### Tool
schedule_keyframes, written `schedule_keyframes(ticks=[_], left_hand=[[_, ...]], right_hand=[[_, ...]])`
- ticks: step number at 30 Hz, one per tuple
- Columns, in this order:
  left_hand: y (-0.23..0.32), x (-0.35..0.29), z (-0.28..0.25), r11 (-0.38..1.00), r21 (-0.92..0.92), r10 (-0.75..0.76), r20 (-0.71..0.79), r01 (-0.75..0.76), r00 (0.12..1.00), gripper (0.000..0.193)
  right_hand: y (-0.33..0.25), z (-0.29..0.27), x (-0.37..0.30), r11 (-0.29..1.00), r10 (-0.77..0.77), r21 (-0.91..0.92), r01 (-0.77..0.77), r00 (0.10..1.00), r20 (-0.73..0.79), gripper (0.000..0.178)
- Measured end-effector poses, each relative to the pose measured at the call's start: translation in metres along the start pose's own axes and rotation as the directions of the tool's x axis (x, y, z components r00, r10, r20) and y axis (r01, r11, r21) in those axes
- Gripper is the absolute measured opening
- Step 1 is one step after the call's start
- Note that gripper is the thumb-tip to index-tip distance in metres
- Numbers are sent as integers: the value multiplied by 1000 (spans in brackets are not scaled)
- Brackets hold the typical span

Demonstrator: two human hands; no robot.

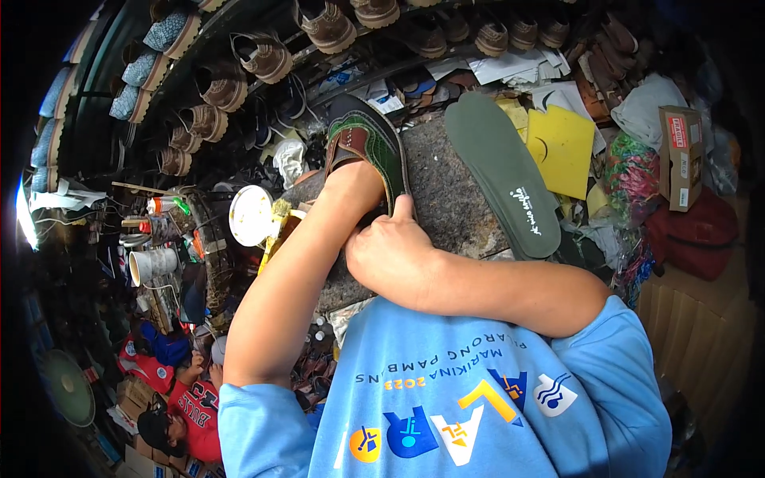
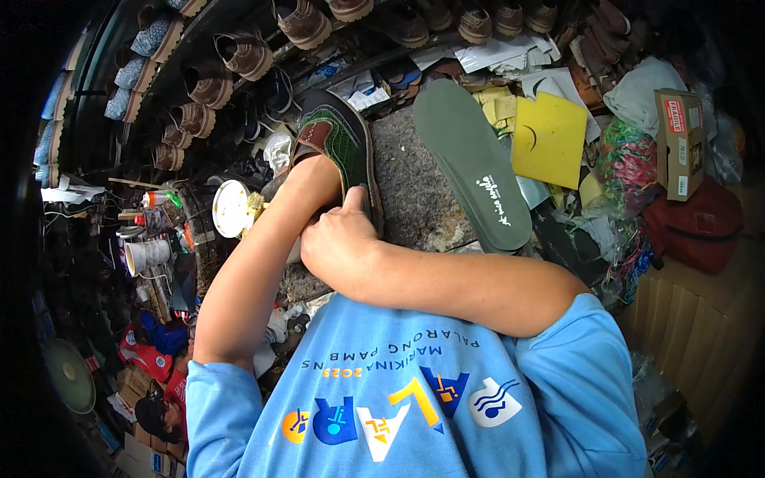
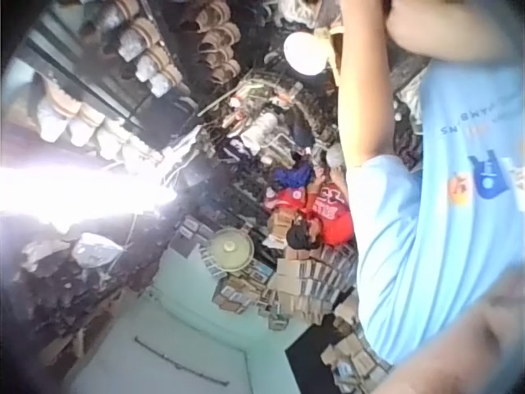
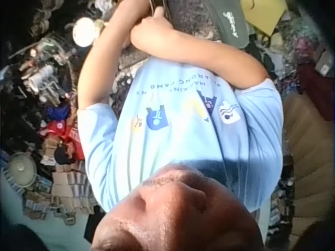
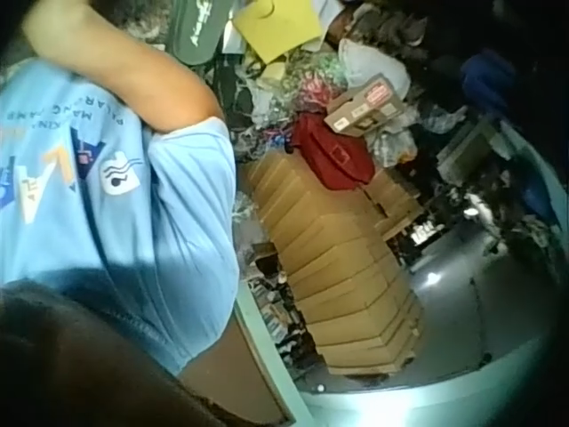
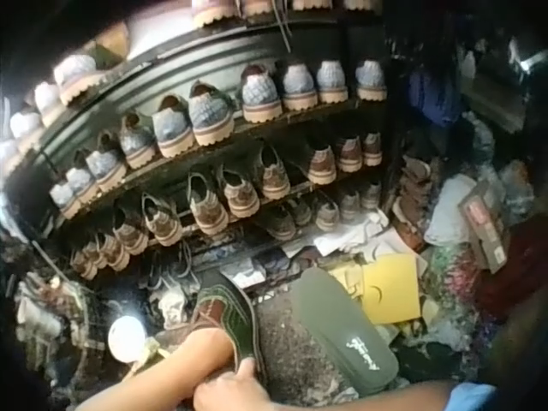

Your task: Applying glue to the interior of a shoe and inserting an insole.

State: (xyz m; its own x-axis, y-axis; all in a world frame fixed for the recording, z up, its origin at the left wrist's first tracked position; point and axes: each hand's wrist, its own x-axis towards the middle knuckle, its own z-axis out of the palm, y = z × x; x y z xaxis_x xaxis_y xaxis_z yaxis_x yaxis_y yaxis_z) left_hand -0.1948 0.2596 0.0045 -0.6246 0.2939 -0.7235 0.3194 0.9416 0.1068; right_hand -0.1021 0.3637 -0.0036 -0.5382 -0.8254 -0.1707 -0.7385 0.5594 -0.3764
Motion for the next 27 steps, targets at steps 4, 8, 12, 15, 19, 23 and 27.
schedule_keyframes(ticks=[4, 8, 12, 15, 19, 23, 27], left_hand=[[-13, -18, 15, 999, 8, 42, -21, -41, 999, 19], [-2, 8, 13, 999, -18, 37, -40, -37, 999, 19], [-6, 21, 4, 999, -23, 29, -82, -31, 996, 18], [-8, 14, 12, 998, -1, 58, -96, -59, 994, 18], [-14, 24, 23, 997, -25, 64, -82, -66, 995, 18], [-13, 34, 20, 998, -22, 50, -111, -53, 993, 18], [-14, 33, 18, 998, 6, 66, -139, -65, 988, 18]], right_hand=[[-6, 13, -3, 997, 64, -32, -69, 990, -126, 13], [-5, -3, -7, 1000, -13, 28, 12, 1000, 28, 14], [-2, 7, -7, 998, 32, -48, -39, 990, -139, 5], [5, 8, -3, 997, 70, -15, -74, 982, -175, 6], [-2, 8, -10, 999, 14, -33, -20, 988, -155, 7], [5, 9, -8, 999, 22, -38, -30, 980, -197, 8], [3, 14, -8, 998, 25, -43, -36, 974, -226, 8]])
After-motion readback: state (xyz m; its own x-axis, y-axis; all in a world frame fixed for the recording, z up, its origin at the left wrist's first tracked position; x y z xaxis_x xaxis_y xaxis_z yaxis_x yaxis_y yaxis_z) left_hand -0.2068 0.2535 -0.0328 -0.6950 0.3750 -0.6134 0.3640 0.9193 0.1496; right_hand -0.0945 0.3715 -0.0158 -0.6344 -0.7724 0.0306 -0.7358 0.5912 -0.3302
